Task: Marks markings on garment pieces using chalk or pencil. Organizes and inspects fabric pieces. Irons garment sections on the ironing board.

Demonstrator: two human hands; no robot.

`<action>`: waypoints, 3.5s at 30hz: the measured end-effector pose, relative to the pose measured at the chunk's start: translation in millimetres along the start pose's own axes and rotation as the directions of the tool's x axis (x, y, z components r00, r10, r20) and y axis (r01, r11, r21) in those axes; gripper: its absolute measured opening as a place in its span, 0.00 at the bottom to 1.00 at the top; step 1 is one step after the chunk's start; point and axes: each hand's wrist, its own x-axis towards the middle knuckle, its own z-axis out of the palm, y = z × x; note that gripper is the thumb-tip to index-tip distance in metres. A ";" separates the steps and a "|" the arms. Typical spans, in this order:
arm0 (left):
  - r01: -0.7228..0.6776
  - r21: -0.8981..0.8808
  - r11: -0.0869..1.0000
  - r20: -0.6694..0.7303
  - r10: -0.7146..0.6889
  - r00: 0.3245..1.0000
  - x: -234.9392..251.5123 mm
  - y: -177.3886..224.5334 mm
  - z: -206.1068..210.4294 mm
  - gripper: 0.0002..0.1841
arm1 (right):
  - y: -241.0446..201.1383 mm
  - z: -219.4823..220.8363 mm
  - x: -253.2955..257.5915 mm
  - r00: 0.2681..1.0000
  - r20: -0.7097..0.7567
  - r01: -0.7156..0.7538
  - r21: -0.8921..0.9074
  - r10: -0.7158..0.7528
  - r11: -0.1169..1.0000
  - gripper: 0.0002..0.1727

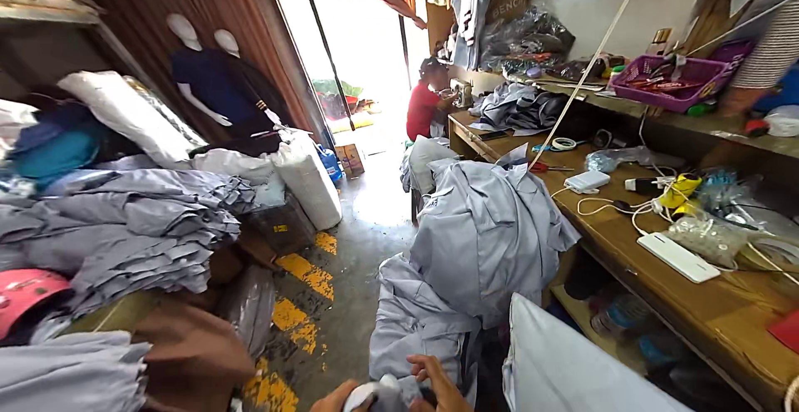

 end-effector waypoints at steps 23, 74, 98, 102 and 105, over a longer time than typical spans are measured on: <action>-0.390 0.138 0.911 0.761 0.155 0.630 48.4 -105.9 -65.8 0.28 | -129.7 16.2 -113.4 0.555 -0.655 -0.825 -0.514 0.512 0.237 0.23; -0.325 -0.793 0.515 0.292 0.790 0.540 -91.0 10.2 -20.9 0.09 | -269.0 63.4 -184.0 0.852 -0.522 -0.260 -0.352 0.042 0.899 0.10; -0.505 -0.543 0.671 0.504 0.741 0.443 -98.5 -5.8 -14.3 0.16 | -256.4 136.9 -208.6 0.658 -0.727 -0.498 -0.614 -0.194 0.613 0.20; -0.528 -0.564 0.635 0.495 0.772 0.400 -106.8 -5.9 -15.5 0.14 | -259.8 142.5 -179.8 0.933 -0.321 -0.312 -0.501 0.161 0.808 0.23; -0.498 -0.601 0.625 0.484 0.781 0.396 -107.1 -10.3 -18.8 0.13 | -247.6 124.7 -178.0 0.938 -0.205 -0.337 -0.356 0.279 0.872 0.09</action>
